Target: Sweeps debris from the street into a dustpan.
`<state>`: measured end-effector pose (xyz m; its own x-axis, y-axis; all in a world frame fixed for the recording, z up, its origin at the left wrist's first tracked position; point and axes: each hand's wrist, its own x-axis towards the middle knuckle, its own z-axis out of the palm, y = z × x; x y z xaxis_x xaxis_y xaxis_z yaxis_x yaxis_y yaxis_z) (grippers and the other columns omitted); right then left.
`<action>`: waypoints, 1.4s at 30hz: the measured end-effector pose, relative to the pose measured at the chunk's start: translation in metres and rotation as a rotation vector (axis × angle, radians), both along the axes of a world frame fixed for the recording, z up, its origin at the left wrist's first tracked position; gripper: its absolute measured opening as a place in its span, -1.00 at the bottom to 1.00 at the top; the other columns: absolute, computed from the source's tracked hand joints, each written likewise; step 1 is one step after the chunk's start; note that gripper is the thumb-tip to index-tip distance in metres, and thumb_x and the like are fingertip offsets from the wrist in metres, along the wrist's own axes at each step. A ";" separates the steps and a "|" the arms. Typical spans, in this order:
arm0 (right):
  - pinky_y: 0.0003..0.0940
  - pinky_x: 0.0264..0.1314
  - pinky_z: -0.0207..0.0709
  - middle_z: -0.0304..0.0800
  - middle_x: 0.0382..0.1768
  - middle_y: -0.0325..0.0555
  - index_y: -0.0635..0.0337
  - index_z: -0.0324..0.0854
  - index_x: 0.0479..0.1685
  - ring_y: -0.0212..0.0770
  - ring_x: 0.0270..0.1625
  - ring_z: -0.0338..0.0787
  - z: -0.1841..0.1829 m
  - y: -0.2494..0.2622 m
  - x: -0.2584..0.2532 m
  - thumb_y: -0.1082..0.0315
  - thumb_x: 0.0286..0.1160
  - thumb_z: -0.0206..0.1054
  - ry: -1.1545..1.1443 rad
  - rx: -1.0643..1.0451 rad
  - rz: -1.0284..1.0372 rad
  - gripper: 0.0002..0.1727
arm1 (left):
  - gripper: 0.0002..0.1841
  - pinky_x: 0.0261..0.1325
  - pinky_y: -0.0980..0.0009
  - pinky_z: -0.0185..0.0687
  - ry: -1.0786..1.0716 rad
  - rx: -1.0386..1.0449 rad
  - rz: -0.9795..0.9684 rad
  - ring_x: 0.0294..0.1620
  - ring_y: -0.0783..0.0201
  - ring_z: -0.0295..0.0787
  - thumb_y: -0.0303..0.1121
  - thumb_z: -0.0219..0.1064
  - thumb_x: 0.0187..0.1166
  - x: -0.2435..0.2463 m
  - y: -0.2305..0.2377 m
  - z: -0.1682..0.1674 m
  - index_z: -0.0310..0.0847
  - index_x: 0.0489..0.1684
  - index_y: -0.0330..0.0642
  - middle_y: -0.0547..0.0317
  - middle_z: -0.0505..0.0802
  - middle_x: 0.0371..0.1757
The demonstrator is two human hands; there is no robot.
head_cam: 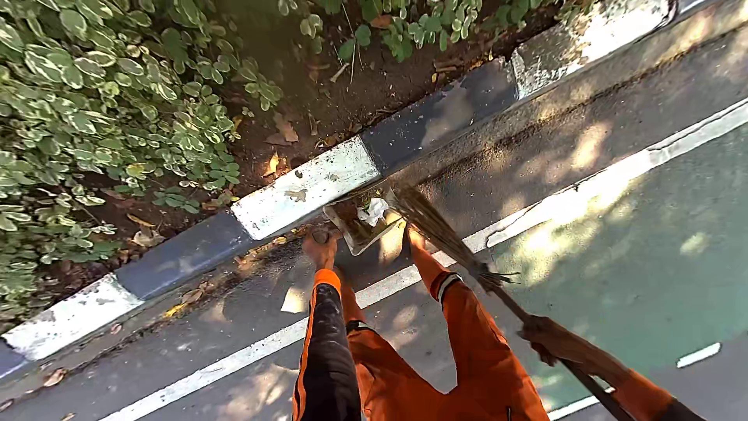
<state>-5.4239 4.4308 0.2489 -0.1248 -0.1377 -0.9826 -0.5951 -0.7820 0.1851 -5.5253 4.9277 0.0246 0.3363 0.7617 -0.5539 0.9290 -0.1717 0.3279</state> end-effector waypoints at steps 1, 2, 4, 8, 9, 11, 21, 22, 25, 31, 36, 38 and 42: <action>-0.42 -0.63 0.45 0.45 -0.59 -0.21 0.24 0.49 0.06 -0.34 -0.69 0.47 0.007 -0.016 -0.004 0.26 0.74 0.29 -0.057 -0.069 0.042 -0.78 | -0.67 0.38 -0.17 0.53 -0.035 0.014 0.018 0.22 -0.19 0.79 -0.40 0.57 0.30 -0.016 0.006 0.000 0.78 0.02 -0.31 -0.27 0.87 0.09; -0.39 -0.63 0.40 0.44 -0.57 -0.17 0.27 0.52 0.06 -0.31 -0.68 0.43 0.007 -0.027 -0.008 0.22 0.73 0.31 -0.131 -0.139 0.144 -0.74 | -0.68 0.37 -0.15 0.54 -0.046 0.023 0.032 0.20 -0.17 0.80 -0.41 0.57 0.28 -0.031 0.012 0.001 0.79 -0.01 -0.32 -0.26 0.88 0.06; 0.03 -0.34 0.52 0.59 -0.41 0.18 0.45 0.60 0.04 0.02 -0.47 0.59 -0.010 -0.029 -0.011 0.14 0.73 0.33 -0.240 -0.267 0.370 -0.59 | -0.71 0.32 -0.11 0.59 -0.070 0.053 0.035 0.13 -0.15 0.83 -0.42 0.57 0.28 -0.062 0.025 0.006 0.81 -0.06 -0.34 -0.25 0.89 -0.01; 0.37 0.27 0.54 0.69 0.16 0.54 0.56 0.53 0.33 0.40 0.20 0.74 -0.091 0.082 -0.048 0.27 0.64 0.28 -0.268 -0.353 0.412 -0.51 | -0.70 0.27 -0.13 0.63 -0.058 0.106 0.002 0.09 -0.15 0.87 -0.39 0.52 0.34 -0.123 0.071 0.009 0.81 -0.02 -0.36 -0.25 0.91 -0.02; 0.35 0.32 0.54 0.67 0.22 0.52 0.54 0.48 0.41 0.39 0.25 0.73 -0.110 0.120 -0.068 0.27 0.60 0.32 -0.248 -0.327 0.385 -0.46 | -0.70 0.27 -0.13 0.63 -0.038 0.113 0.004 0.10 -0.15 0.87 -0.38 0.52 0.35 -0.136 0.080 0.011 0.81 -0.01 -0.35 -0.25 0.91 -0.02; 0.24 0.22 0.60 0.66 0.19 0.44 0.49 0.38 0.52 0.28 0.13 0.75 -0.128 0.187 -0.115 0.23 0.56 0.38 -0.176 -0.220 0.323 -0.36 | -0.70 0.22 -0.17 0.63 -0.023 0.138 -0.042 0.07 -0.20 0.87 -0.38 0.50 0.33 -0.158 0.101 0.010 0.81 -0.02 -0.34 -0.26 0.91 -0.04; -0.45 -0.64 0.39 0.35 -0.63 -0.25 0.26 0.48 0.00 -0.37 -0.70 0.39 -0.034 0.184 -0.093 0.20 0.75 0.27 -0.289 -0.340 0.136 -0.74 | -0.67 0.30 -0.18 0.57 0.125 0.078 -0.081 0.18 -0.23 0.82 -0.39 0.55 0.31 -0.160 0.160 0.002 0.78 0.03 -0.32 -0.29 0.89 0.00; -0.23 -0.38 0.53 0.53 -0.41 -0.04 0.36 0.53 0.17 -0.19 -0.48 0.57 -0.058 0.179 -0.074 0.21 0.72 0.28 -0.368 -0.386 0.278 -0.65 | -0.66 0.28 -0.21 0.57 0.122 0.069 -0.078 0.17 -0.26 0.82 -0.38 0.55 0.33 -0.154 0.161 0.001 0.77 0.03 -0.33 -0.32 0.88 0.00; 0.41 0.46 0.44 0.61 0.35 0.57 0.44 0.26 0.70 0.47 0.43 0.63 -0.157 0.202 -0.045 0.32 0.53 0.37 -0.474 -0.334 0.489 -0.26 | -0.67 0.10 -0.28 0.57 0.085 0.111 -0.086 0.03 -0.28 0.83 -0.31 0.53 0.27 -0.149 0.162 -0.014 0.76 -0.07 -0.30 -0.31 0.87 -0.12; 0.21 0.05 0.64 0.73 -0.05 0.31 0.45 0.57 0.21 0.19 -0.02 0.78 -0.146 0.299 -0.130 0.35 0.38 0.46 -0.107 0.056 0.562 -0.54 | -0.66 0.19 -0.25 0.56 0.036 0.148 -0.083 0.08 -0.27 0.82 -0.34 0.52 0.27 -0.154 0.158 -0.012 0.75 -0.05 -0.36 -0.33 0.87 -0.09; -0.54 -0.77 0.35 0.35 -0.81 -0.36 0.11 0.42 -0.32 -0.43 -0.84 0.38 -0.011 0.216 -0.159 0.42 0.63 0.26 0.107 0.050 -0.069 -0.85 | -0.68 0.22 -0.20 0.60 0.090 0.118 -0.064 0.12 -0.23 0.84 -0.39 0.51 0.29 -0.151 0.153 -0.007 0.76 -0.01 -0.32 -0.30 0.88 -0.03; -0.52 -0.78 0.33 0.31 -0.79 -0.32 0.14 0.40 -0.29 -0.43 -0.83 0.35 -0.004 0.187 -0.155 0.40 0.65 0.29 -0.040 -0.157 -0.077 -0.83 | -0.69 0.20 -0.20 0.59 0.090 0.122 -0.061 0.10 -0.24 0.84 -0.41 0.52 0.28 -0.148 0.152 -0.008 0.76 -0.03 -0.34 -0.31 0.88 -0.05; 0.03 -0.12 0.64 0.70 -0.16 0.22 0.48 0.52 0.26 0.02 -0.27 0.73 -0.095 0.198 -0.136 0.34 0.50 0.35 -0.201 -0.404 0.200 -0.55 | -0.69 0.20 -0.24 0.58 0.088 0.144 -0.077 0.11 -0.28 0.83 -0.38 0.52 0.28 -0.149 0.147 -0.008 0.76 -0.05 -0.34 -0.34 0.88 -0.06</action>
<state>-5.5602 4.6284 0.1541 0.1292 -0.5150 -0.8474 -0.4958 -0.7736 0.3946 -5.6748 5.0748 0.0161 0.3520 0.8089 -0.4710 0.9352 -0.2831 0.2128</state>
